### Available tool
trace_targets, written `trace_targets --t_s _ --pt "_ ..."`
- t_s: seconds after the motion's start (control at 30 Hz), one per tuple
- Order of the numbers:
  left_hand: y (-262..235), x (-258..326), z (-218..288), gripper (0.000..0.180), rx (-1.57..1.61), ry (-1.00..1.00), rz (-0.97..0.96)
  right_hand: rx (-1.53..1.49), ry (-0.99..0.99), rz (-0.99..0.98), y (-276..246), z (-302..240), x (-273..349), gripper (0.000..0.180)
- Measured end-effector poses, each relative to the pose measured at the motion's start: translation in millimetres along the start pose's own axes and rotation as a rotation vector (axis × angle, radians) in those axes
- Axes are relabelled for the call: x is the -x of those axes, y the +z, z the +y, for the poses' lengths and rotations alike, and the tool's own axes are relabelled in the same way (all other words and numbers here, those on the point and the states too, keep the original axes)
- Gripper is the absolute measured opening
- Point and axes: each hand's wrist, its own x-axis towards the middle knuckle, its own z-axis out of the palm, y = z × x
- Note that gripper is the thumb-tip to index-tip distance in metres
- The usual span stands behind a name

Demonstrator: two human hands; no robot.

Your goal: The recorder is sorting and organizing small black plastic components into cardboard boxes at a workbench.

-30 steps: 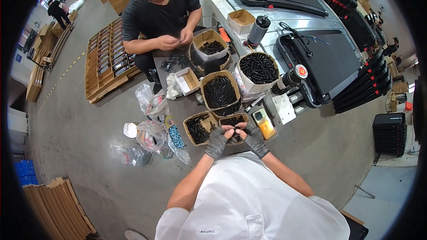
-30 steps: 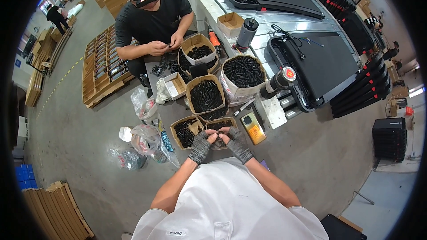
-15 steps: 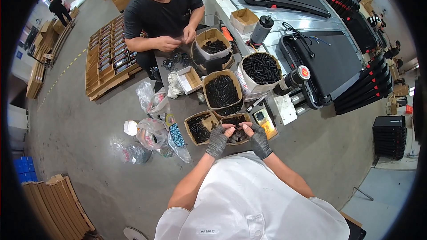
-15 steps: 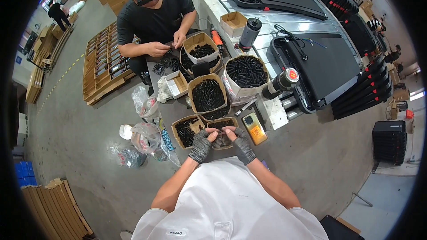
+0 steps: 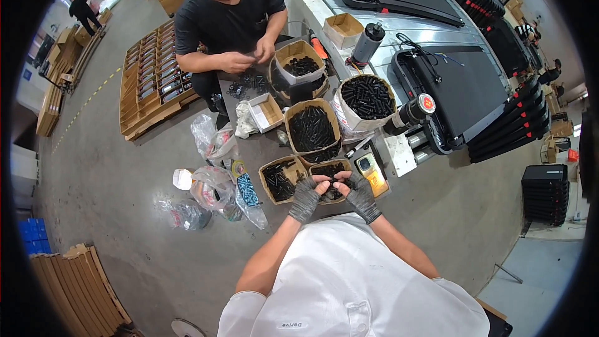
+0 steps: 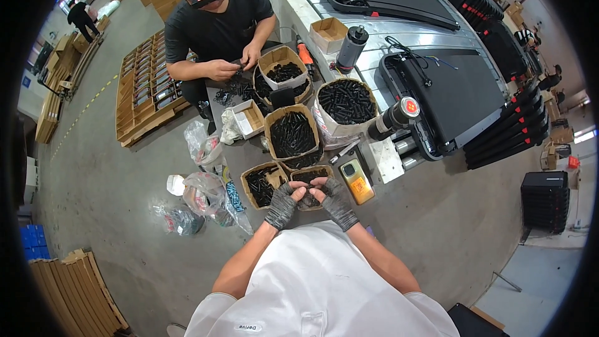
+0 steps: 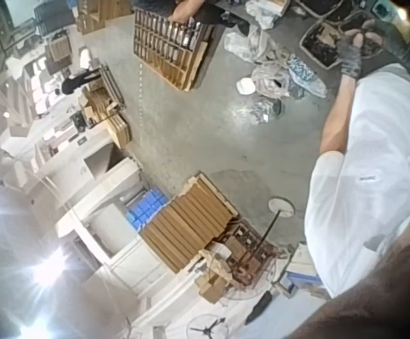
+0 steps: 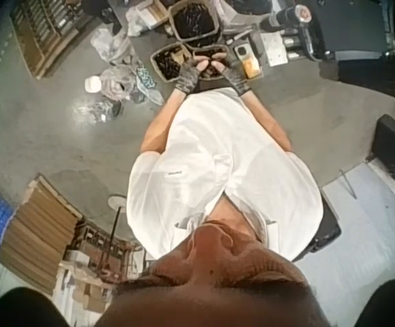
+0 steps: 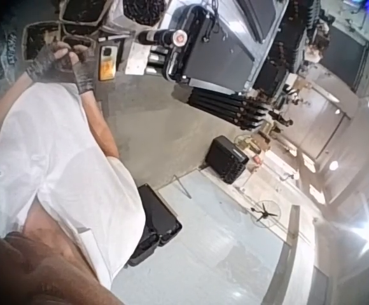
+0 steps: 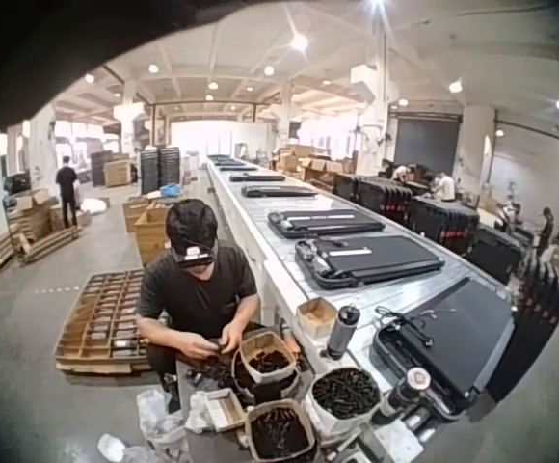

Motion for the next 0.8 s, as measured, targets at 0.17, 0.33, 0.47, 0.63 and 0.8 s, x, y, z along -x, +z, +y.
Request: trace_targets --t_s 0.17,0.33,0.47,0.63,0.8 --pt "-5.9 0.2 -4.3 0.024 -0.011 0.03 0.006 -0.015 0.074 0.025 -2.7 3.9 -1.2 0.022" --pt "-11.8 -2.6 -21.8 0.025 0.17 -0.063 -0.061 0.44 -0.302 -0.103 -0.5 36.8 -4.3 0.026" --pt "-15.6 0.1 -19.4 0.024 0.074 -0.017 -0.039 0.452 -0.251 -0.012 7.0 18.5 2.5 0.028" --pt "-15.0 0.4 -21.8 0.023 -0.09 0.071 0.021 0.341 -0.091 -0.03 16.0 -6.3 2.3 0.021" --pt "-11.6 -1.5 -18.2 0.023 -0.078 0.078 0.018 0.221 -0.155 0.03 16.9 1.7 -0.9 0.016"
